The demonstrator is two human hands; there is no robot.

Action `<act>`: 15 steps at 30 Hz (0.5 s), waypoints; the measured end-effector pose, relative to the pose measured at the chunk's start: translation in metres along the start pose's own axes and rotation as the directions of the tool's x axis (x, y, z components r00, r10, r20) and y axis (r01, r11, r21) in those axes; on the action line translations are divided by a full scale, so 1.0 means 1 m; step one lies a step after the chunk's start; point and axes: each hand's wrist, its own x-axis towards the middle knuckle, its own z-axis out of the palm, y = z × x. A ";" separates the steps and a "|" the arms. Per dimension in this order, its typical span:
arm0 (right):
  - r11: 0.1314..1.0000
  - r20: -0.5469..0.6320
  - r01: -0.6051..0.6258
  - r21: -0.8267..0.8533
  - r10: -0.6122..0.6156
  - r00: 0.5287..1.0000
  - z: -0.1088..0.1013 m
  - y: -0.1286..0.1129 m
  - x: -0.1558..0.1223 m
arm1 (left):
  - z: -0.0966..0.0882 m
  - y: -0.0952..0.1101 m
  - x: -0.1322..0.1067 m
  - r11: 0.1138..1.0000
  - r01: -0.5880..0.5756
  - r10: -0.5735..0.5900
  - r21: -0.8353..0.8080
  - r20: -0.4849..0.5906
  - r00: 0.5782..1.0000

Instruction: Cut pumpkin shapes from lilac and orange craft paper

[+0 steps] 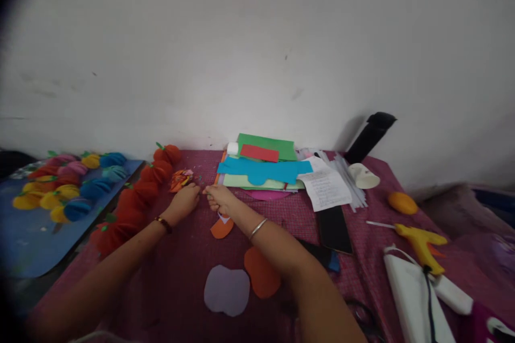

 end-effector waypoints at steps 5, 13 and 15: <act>0.997 -0.054 -0.048 0.064 0.052 0.997 -0.002 -0.003 0.009 | 0.000 0.001 0.025 0.987 0.022 -0.034 -0.159 -0.077 0.996; 0.991 -0.036 -0.043 0.127 0.048 0.998 -0.007 -0.009 0.016 | -0.025 -0.003 0.048 0.933 -0.057 0.005 -0.355 -0.146 0.989; 0.992 -0.035 -0.034 0.125 0.038 0.999 -0.009 -0.009 0.015 | -0.029 -0.010 0.056 0.990 -0.014 -0.007 -0.140 -0.148 0.989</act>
